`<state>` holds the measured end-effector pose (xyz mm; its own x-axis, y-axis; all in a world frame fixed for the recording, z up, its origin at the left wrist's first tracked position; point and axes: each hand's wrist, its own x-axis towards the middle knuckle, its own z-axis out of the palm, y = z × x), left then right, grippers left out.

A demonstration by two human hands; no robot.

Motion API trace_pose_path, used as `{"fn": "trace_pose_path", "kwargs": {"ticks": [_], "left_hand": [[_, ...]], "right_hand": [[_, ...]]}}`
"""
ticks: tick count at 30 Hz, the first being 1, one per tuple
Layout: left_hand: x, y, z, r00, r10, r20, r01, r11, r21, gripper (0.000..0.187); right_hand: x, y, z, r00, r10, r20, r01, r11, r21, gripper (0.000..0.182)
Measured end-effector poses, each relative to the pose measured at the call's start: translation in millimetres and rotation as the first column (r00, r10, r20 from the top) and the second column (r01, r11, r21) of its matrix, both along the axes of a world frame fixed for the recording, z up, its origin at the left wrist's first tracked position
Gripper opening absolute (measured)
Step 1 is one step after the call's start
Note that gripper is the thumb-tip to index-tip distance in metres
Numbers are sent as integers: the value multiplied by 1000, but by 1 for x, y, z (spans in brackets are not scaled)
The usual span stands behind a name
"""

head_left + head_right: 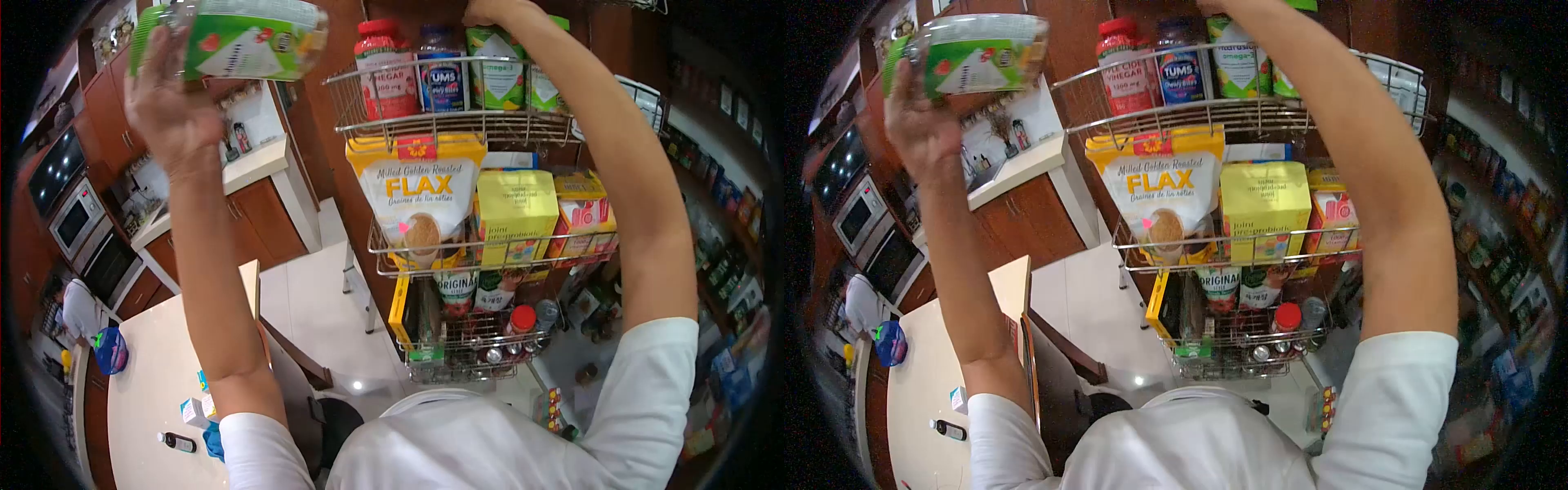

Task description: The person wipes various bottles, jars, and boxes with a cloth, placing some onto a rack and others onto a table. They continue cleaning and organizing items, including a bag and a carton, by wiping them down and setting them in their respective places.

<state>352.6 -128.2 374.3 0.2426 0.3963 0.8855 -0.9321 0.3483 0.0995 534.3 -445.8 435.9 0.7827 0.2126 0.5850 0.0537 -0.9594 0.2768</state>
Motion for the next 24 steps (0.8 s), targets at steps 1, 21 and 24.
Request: {"fn": "trace_pose_path", "kwargs": {"ticks": [1,21,24], "left_hand": [[-9,9,-3,999,35,-7,-35,999,3,24],[-83,90,-74,942,242,-234,-267,961,-77,25],[-74,108,-74,972,157,-177,-155,988,30,24]], "right_hand": [[1,-2,-1,1000,-2,-14,1,1000,-4,36],[-78,100,9,519,753,-404,-415,635,651,33],[-122,104,8,512,723,-463,-345,667,660,44]]}}
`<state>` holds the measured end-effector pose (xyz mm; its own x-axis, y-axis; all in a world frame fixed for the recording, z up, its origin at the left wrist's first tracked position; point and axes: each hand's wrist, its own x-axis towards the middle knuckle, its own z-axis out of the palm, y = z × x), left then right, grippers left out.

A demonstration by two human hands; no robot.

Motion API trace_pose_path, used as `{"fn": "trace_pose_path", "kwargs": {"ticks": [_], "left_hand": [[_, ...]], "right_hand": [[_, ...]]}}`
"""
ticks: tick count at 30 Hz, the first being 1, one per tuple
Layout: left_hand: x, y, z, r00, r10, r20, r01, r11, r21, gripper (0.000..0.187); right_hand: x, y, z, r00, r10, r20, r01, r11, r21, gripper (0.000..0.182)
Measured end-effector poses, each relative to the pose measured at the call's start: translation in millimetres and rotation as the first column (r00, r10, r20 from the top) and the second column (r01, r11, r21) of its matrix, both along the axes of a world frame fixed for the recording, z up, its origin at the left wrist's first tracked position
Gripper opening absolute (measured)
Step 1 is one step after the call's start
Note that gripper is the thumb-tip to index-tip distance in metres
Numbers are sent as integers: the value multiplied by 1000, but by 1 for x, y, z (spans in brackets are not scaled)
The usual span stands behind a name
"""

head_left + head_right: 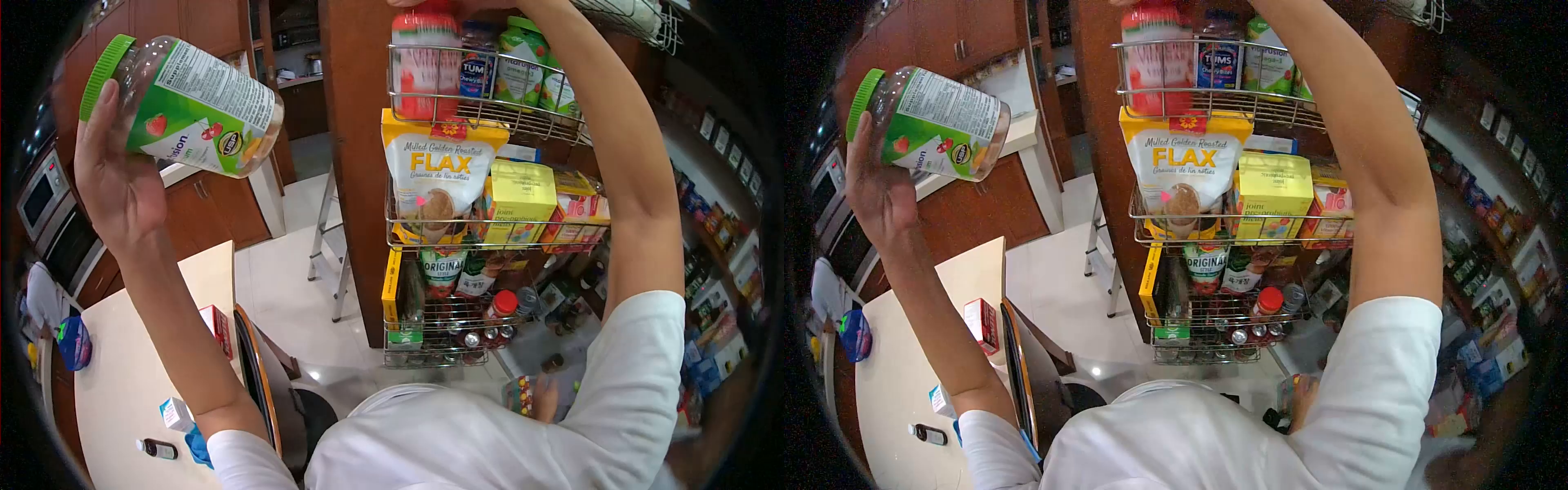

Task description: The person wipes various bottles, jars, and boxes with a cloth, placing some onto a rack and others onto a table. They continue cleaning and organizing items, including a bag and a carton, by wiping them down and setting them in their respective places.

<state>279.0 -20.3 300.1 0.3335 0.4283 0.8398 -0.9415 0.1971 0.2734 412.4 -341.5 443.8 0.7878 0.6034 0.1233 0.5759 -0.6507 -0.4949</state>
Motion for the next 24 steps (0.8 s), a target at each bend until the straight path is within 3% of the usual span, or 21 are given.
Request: {"fn": "trace_pose_path", "kwargs": {"ticks": [3,5,6,7,12,13,15,17,19,20,22,24], "left_hand": [[3,5,-1,1000,-23,-17,24,999,44,25],[7,15,-5,996,-55,-76,57,998,30,24],[9,19,-6,995,-66,-77,69,997,32,24],[11,23,-7,994,-64,-91,65,998,1,25],[18,39,-14,991,-56,-125,55,998,-10,24],[19,41,-17,990,-52,-134,53,999,1,24],[19,46,-20,988,-43,-146,45,999,8,24],[18,48,-21,985,-35,-167,38,999,12,24],[15,43,-18,984,-11,-177,13,1000,11,24],[14,42,-16,981,6,-193,-3,1000,15,24],[14,41,-12,984,23,-177,-17,999,38,25],[12,38,-9,987,32,-159,-22,998,60,26]], "right_hand": [[5,-15,9,995,5,-97,-5,1000,-1,55],[30,-38,14,959,-272,81,253,949,189,50],[72,-56,13,882,-356,308,297,929,222,35],[115,-75,25,873,-142,467,254,949,-187,25],[100,-56,-20,839,-299,455,410,897,-166,16],[78,-55,-16,921,-294,256,348,917,-196,10],[60,-58,-8,942,-241,235,287,939,-190,11],[54,-71,3,939,-193,283,248,954,-171,25],[40,-84,5,988,-57,146,68,995,-68,31],[22,-80,4,988,-48,150,58,996,-64,31],[-15,-71,-2,938,-339,75,314,921,231,38],[2,-96,2,914,-382,139,348,912,216,41]]}}
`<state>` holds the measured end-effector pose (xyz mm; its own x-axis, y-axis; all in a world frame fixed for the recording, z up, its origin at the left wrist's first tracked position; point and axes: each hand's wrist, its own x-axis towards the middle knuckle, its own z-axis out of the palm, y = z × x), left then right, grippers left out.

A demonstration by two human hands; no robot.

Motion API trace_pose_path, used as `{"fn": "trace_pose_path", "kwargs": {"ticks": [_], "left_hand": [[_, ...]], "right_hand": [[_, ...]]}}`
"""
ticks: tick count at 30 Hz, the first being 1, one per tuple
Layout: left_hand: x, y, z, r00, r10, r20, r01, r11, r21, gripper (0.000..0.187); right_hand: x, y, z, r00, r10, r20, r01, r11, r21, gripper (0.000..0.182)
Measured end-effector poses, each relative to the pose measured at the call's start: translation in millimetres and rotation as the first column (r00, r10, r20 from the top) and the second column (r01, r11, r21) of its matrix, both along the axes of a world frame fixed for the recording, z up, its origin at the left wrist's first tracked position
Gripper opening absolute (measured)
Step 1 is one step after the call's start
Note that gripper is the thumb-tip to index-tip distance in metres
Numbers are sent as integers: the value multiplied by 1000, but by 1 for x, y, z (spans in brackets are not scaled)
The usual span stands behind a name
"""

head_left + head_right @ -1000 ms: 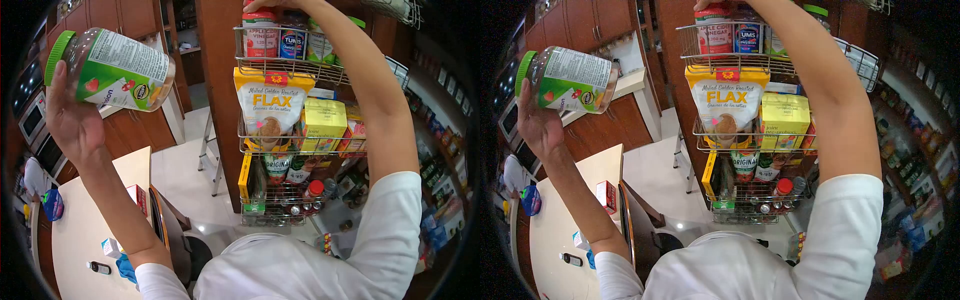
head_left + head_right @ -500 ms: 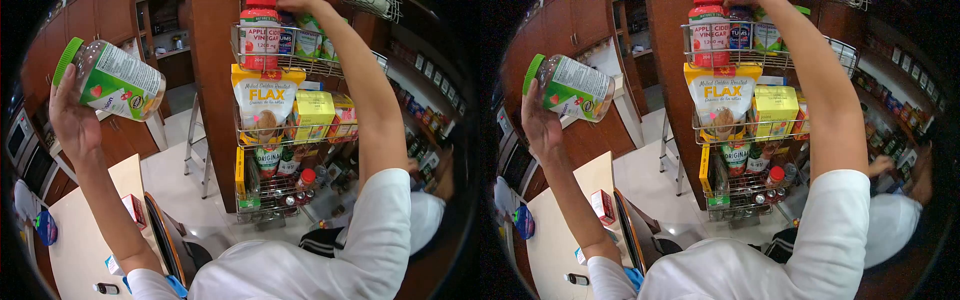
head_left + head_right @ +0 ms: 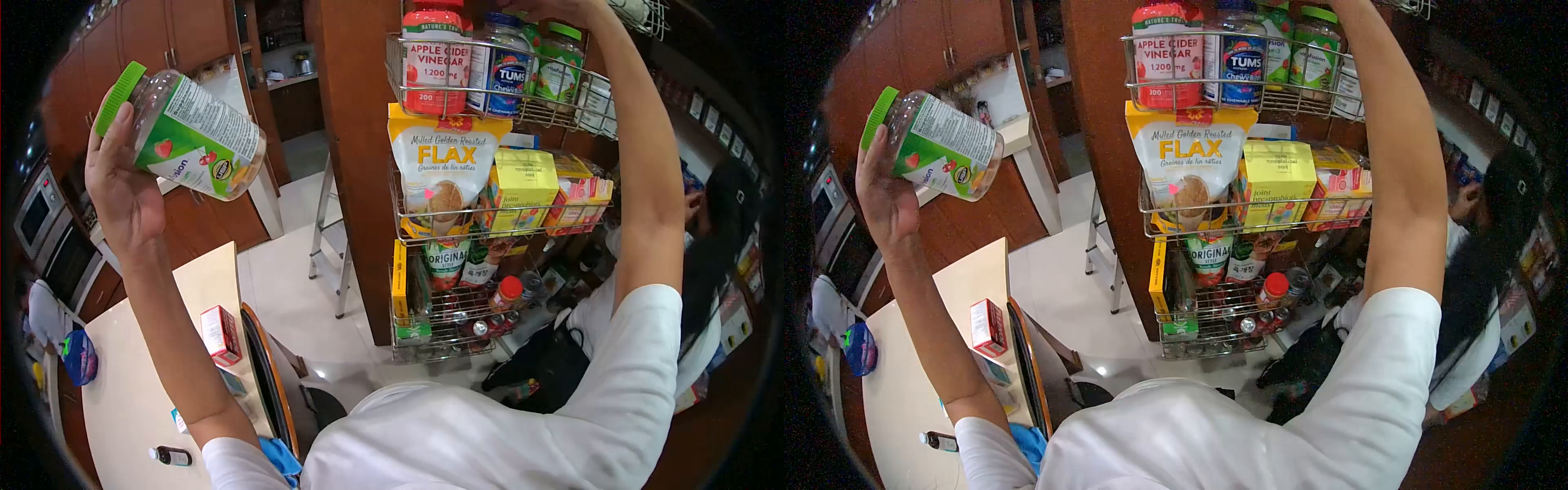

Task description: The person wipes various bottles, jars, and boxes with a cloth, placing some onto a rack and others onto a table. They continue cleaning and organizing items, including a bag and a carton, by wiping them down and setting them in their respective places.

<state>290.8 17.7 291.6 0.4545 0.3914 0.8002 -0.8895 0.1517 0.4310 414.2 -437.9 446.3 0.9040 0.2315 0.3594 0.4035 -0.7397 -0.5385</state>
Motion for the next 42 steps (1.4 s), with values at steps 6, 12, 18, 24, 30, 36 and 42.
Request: {"fn": "trace_pose_path", "kwargs": {"ticks": [6,12,18,24,30,36,42], "left_hand": [[-13,-21,8,999,29,12,-30,999,12,39],[-20,-32,10,996,94,-4,-94,994,52,44],[-20,-40,9,996,83,-21,-81,994,71,45],[-21,-43,-1,993,109,-52,-103,990,93,47],[-16,-43,2,987,128,-97,-111,981,157,46],[0,-77,12,995,39,-88,-18,974,226,46],[6,-135,6,987,-129,-94,147,965,217,50]], "right_hand": [[39,-2,-6,921,-286,264,380,808,-451,42],[73,8,21,993,76,94,-21,872,-488,30],[119,79,29,919,376,-116,-377,759,-531,51],[158,-3,46,786,426,448,91,637,-766,46],[67,-42,10,812,-468,350,574,530,-624,47],[70,-23,6,887,-380,263,454,614,-645,48],[107,27,10,998,-11,69,35,931,-363,58]]}}
